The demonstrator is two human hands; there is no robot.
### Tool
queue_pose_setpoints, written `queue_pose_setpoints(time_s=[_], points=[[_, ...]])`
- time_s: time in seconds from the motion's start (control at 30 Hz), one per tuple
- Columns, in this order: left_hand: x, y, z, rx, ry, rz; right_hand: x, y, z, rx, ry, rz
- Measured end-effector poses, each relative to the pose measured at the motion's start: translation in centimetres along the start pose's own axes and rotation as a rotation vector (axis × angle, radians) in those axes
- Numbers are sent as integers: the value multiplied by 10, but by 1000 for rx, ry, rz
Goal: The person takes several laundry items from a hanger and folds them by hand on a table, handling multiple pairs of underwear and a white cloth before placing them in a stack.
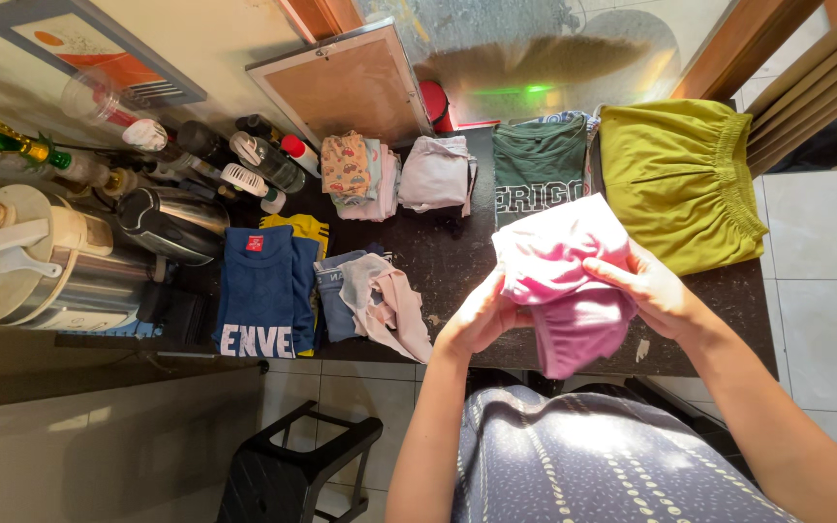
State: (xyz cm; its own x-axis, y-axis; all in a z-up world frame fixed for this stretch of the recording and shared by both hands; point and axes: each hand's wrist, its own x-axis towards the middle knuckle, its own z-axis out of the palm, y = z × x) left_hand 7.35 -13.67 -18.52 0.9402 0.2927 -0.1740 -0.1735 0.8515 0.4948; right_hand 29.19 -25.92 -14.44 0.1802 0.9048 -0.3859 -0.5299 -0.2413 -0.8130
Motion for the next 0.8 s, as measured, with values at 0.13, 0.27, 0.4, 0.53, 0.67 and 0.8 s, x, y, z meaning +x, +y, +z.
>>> queue_pose_setpoints(time_s=[0.13,0.27,0.4,0.53,0.67,0.8], points=[[-2,17,14,-12,19,-121,3,-4,4,-98,-70,-122],[-16,32,8,464,171,3,8,-1,1,-117,-136,-192],[-24,51,-9,406,-38,232,12,-3,13,-5,-329,-304],[-30,82,-13,467,-106,394,21,-8,42,-56,-346,-436],[-42,98,-21,356,42,266,31,-7,71,-142,-266,-452],[-40,99,-42,-73,171,78,42,-6,95,-203,-180,-444]])
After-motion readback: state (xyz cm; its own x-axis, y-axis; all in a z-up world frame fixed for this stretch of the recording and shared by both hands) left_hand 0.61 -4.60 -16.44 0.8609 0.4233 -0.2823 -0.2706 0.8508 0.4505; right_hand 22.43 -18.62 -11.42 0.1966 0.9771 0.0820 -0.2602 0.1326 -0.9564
